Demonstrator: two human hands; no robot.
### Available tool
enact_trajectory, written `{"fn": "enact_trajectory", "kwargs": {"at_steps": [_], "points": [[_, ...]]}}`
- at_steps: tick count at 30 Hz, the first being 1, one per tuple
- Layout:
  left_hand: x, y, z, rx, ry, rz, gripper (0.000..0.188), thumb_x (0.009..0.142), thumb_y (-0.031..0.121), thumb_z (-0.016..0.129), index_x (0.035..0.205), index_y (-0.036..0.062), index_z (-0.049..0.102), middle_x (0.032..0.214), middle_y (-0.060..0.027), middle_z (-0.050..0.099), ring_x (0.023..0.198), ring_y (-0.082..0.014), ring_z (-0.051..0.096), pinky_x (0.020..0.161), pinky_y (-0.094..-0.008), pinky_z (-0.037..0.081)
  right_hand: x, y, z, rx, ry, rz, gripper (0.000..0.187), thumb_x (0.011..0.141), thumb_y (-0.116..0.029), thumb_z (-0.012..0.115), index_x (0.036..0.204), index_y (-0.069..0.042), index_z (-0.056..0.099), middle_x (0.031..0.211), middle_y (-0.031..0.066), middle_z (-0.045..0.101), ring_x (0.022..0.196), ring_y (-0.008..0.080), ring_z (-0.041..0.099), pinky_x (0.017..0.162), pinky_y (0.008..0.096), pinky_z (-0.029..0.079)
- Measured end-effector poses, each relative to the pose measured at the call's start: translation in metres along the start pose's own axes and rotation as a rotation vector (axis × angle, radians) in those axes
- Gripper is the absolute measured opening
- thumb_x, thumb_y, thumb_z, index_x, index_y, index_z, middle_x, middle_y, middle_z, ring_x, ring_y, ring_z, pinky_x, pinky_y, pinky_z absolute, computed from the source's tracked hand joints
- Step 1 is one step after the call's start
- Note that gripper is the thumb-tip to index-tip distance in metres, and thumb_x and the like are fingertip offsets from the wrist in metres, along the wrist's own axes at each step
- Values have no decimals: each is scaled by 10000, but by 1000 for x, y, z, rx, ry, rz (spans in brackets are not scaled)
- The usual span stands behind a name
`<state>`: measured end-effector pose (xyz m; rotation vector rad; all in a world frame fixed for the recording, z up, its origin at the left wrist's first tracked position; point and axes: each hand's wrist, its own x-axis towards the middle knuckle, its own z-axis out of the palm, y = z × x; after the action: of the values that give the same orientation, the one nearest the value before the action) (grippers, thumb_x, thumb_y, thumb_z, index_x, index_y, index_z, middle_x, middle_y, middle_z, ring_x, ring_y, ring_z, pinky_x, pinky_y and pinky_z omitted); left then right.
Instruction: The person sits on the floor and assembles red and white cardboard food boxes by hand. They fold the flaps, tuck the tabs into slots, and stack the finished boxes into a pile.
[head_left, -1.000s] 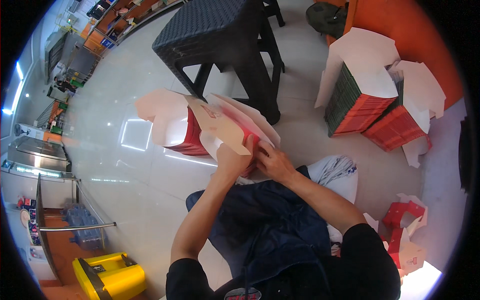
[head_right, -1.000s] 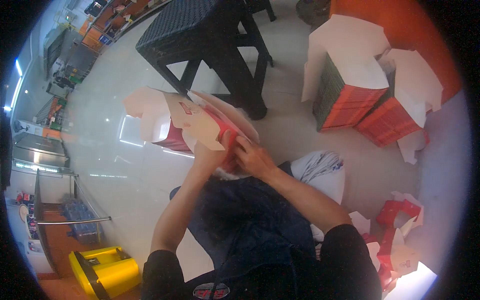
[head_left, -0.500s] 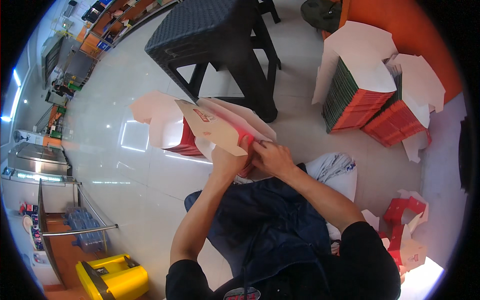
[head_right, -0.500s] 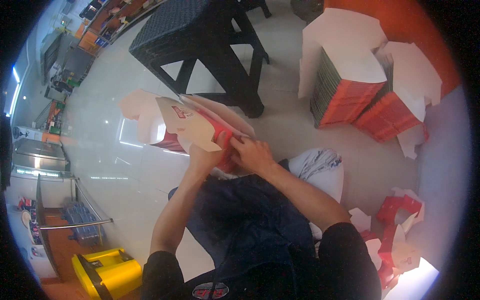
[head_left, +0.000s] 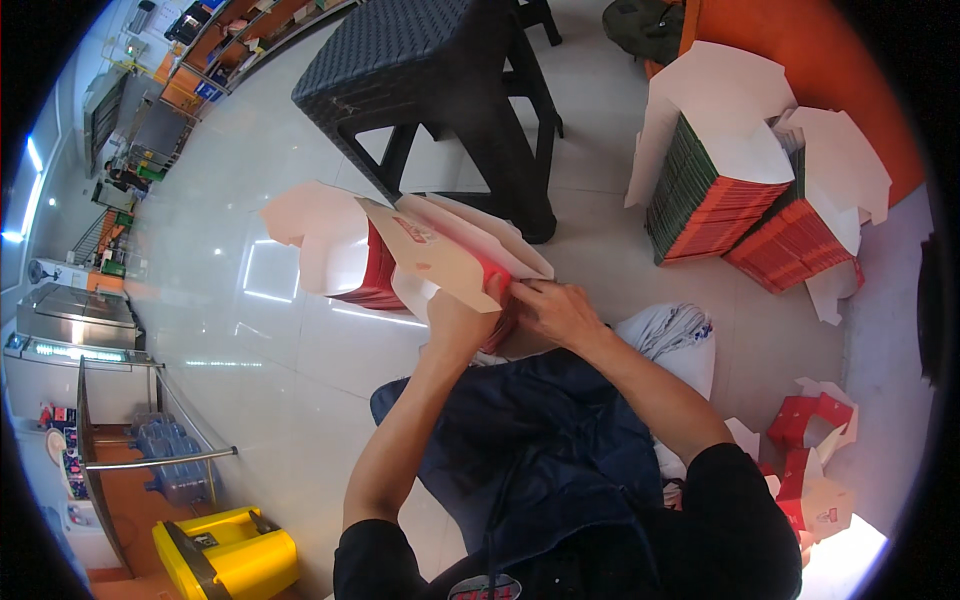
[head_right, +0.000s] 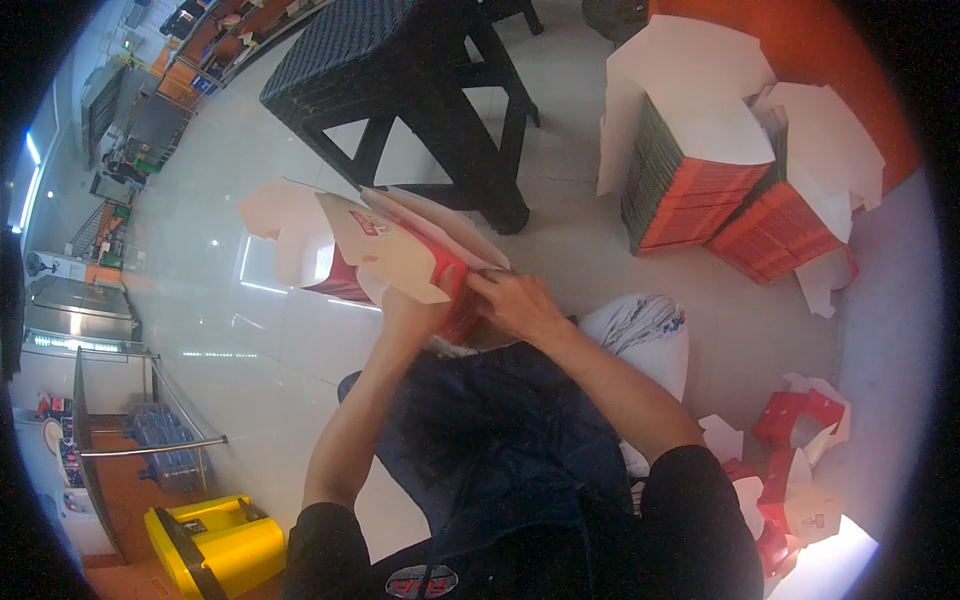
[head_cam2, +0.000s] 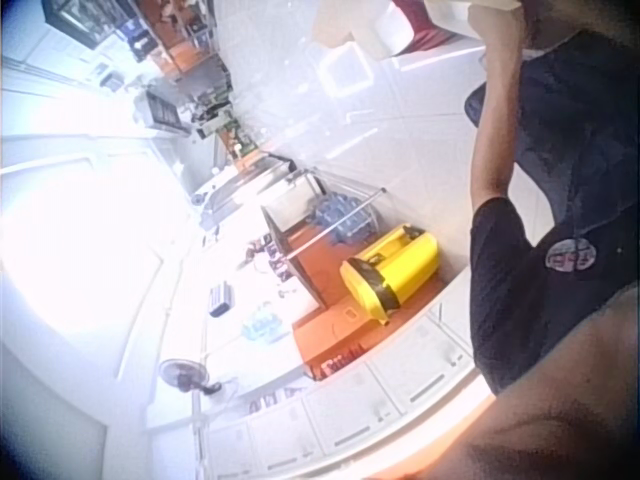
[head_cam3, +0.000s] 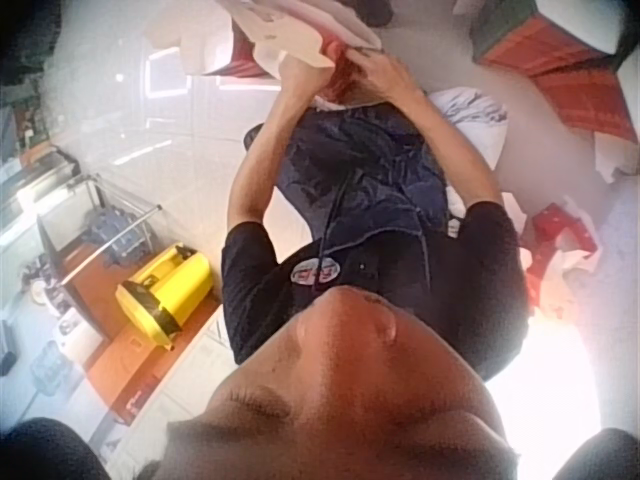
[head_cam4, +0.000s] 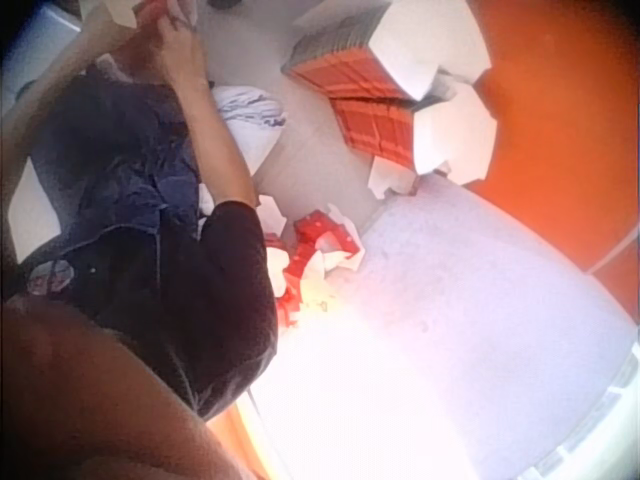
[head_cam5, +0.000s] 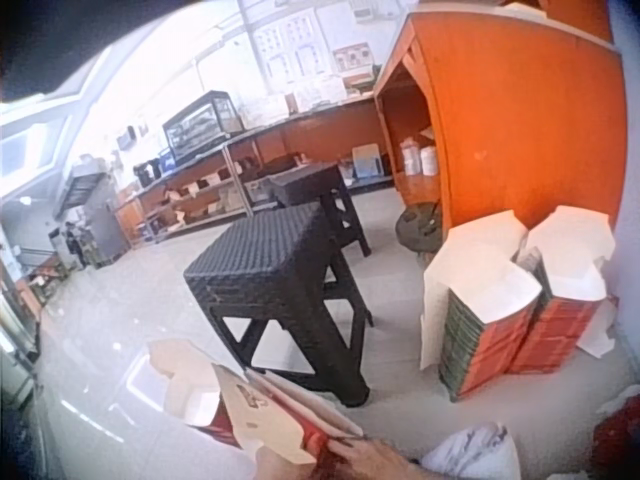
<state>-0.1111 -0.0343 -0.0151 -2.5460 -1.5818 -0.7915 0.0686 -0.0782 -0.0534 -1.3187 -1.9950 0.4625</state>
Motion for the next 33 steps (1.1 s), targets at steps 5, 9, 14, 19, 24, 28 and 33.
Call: {"fn": "enact_trajectory", "kwargs": {"at_steps": [5,9,14,19,24,28,33], "points": [[3,11,-2,-47,-109,-37,288,897,335,636,894,48,671,758,-188,674,675,-413,655,622,-495,524,-5,12,5,-73,-113,54,318,930,-148,468,1232,-198,552,1142,80,679,942,343,687,740,491,561],[6,13,-6,32,-192,-35,312,901,339,629,914,30,662,786,-204,678,720,-416,662,655,-504,525,-5,12,9,-110,-121,104,316,946,-150,435,1236,-207,547,1166,77,679,944,352,691,736,502,562],[11,24,-14,53,-244,-129,315,898,337,631,903,24,661,792,-207,681,723,-405,668,653,-497,528,-2,12,9,-162,-149,173,337,950,-159,442,1267,-217,537,1217,80,667,963,350,693,756,502,562],[14,34,-12,87,-425,-177,338,896,350,631,922,14,666,787,-218,681,722,-424,665,650,-500,532,-6,22,9,-133,-26,89,370,920,-151,508,1282,-202,566,1142,56,684,952,322,683,721,455,549],[17,20,-12,12,-439,-137,314,904,344,614,901,38,686,782,-218,683,740,-422,673,664,-499,541,-6,15,1,-184,-64,78,360,913,-154,527,1268,-180,579,1160,35,678,927,303,688,695,458,538],[13,17,-12,-8,-517,-185,319,922,341,585,883,40,686,806,-222,688,768,-428,676,691,-508,539,-11,18,10,-158,-26,21,372,895,-150,557,1262,-186,604,1109,39,695,840,290,698,644,428,546],[11,17,-11,86,-580,-195,327,956,322,538,904,27,669,851,-236,689,804,-434,670,734,-527,526,-11,14,30,-179,119,-61,353,884,-154,580,1228,-183,655,1029,60,725,797,265,712,593,384,555]]}}
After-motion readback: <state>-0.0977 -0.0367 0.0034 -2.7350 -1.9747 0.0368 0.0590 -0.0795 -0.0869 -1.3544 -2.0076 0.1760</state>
